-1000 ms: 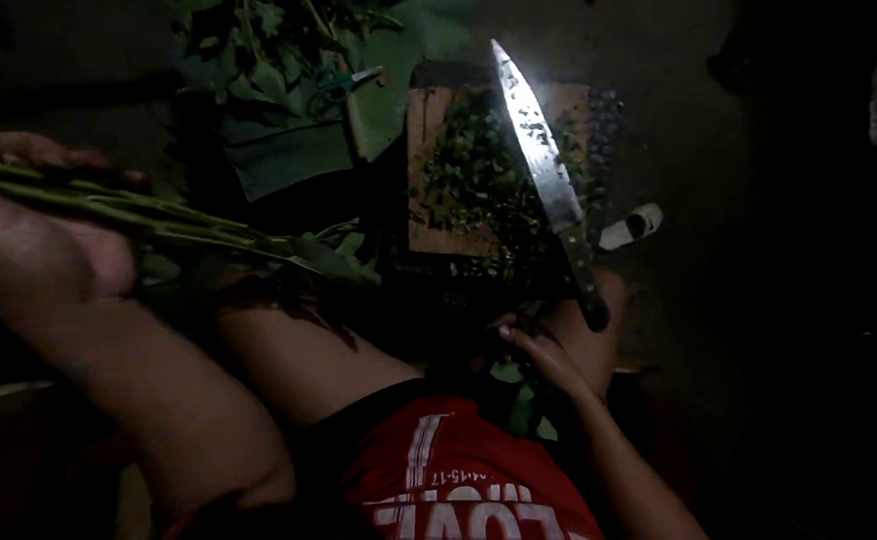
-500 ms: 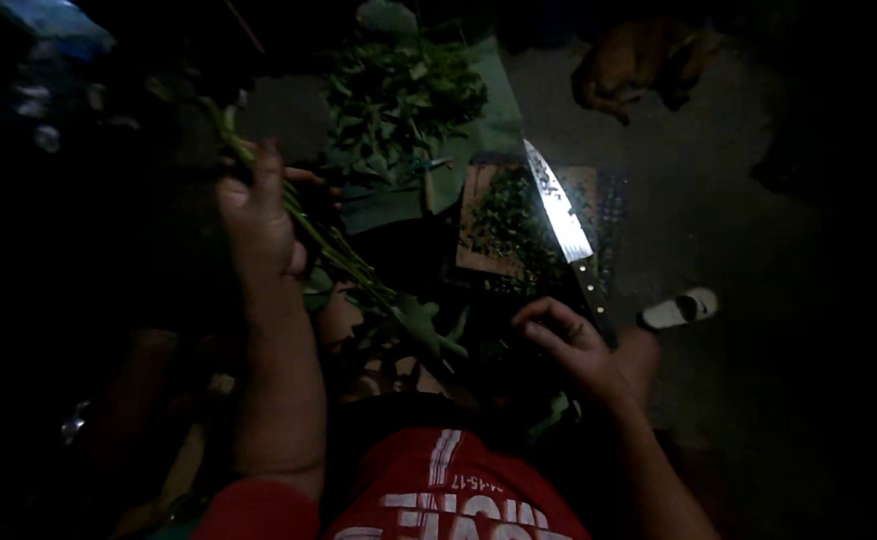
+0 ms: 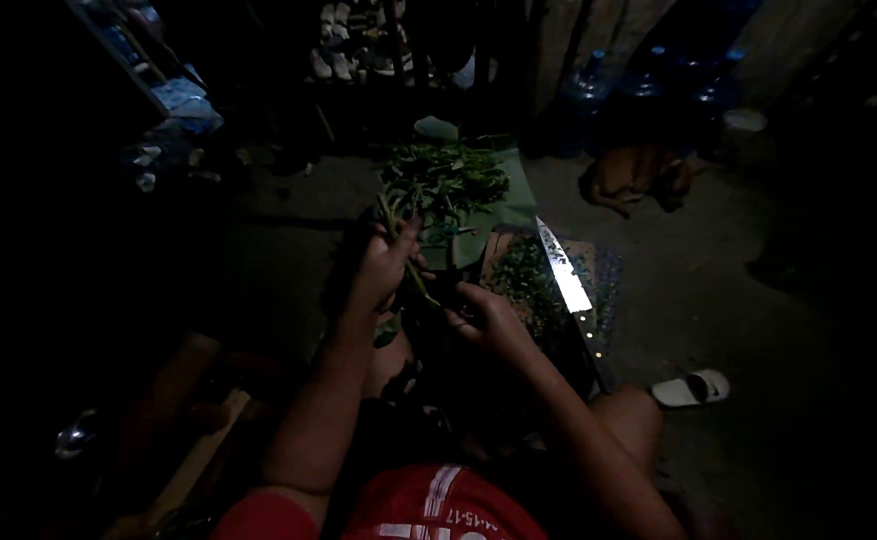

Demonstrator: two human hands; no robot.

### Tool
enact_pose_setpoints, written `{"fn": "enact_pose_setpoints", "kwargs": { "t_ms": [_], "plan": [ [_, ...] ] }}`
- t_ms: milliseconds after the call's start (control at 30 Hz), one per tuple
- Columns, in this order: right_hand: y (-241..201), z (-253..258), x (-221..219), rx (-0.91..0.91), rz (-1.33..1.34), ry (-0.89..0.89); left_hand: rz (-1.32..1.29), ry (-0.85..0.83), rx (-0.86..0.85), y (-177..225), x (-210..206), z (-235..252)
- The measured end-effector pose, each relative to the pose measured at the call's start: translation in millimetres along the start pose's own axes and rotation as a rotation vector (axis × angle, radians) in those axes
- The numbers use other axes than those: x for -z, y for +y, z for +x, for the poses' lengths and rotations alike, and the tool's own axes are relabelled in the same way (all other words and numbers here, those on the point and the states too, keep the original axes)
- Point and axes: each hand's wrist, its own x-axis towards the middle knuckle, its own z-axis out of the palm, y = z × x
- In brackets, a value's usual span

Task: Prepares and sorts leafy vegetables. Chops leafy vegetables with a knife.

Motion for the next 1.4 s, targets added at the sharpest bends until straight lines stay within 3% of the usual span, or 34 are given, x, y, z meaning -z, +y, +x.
{"fn": "enact_pose_setpoints", "kwargs": {
  "t_ms": [100,300,467,633,800,933,1000,1067,1167,1300,1400],
  "plan": [
    [4,-1,11,-0.120,0.074,-0.081,-0.027,-0.090,0.070,1,-5,-4],
    [-1,6,18,-0.034,-0.103,-0.122,0.160,0.018,-0.097,-10,-28,1],
    [-7,14,33,0.035,-0.192,-0.157,0.166,-0.043,-0.170,-12,-32,9],
    [2,17,33,0.030,0.038,-0.031,0.044,-0.053,-0.170,-10,-36,9],
    [1,21,15,-0.088,0.010,0.083,0.064,-0.026,-0.189,-16,-48,7],
    [12,23,9,-0.116,0.436,0.236,-0.053,-0.056,-0.240,-13,-47,4],
    [15,22,18,-0.114,0.668,0.313,-0.117,-0.071,-0.192,-8,-38,5],
    [15,20,26,-0.099,0.730,0.328,-0.157,-0.094,-0.097,-4,-25,8],
    [2,15,27,-0.045,0.534,0.273,-0.197,-0.053,0.000,0,-18,4],
    [-15,22,16,0.053,0.001,0.202,-0.078,-0.024,0.061,5,-26,-6],
    [-16,32,10,0.084,-0.136,0.246,0.004,-0.032,0.067,11,-31,-13]
  ]
}}
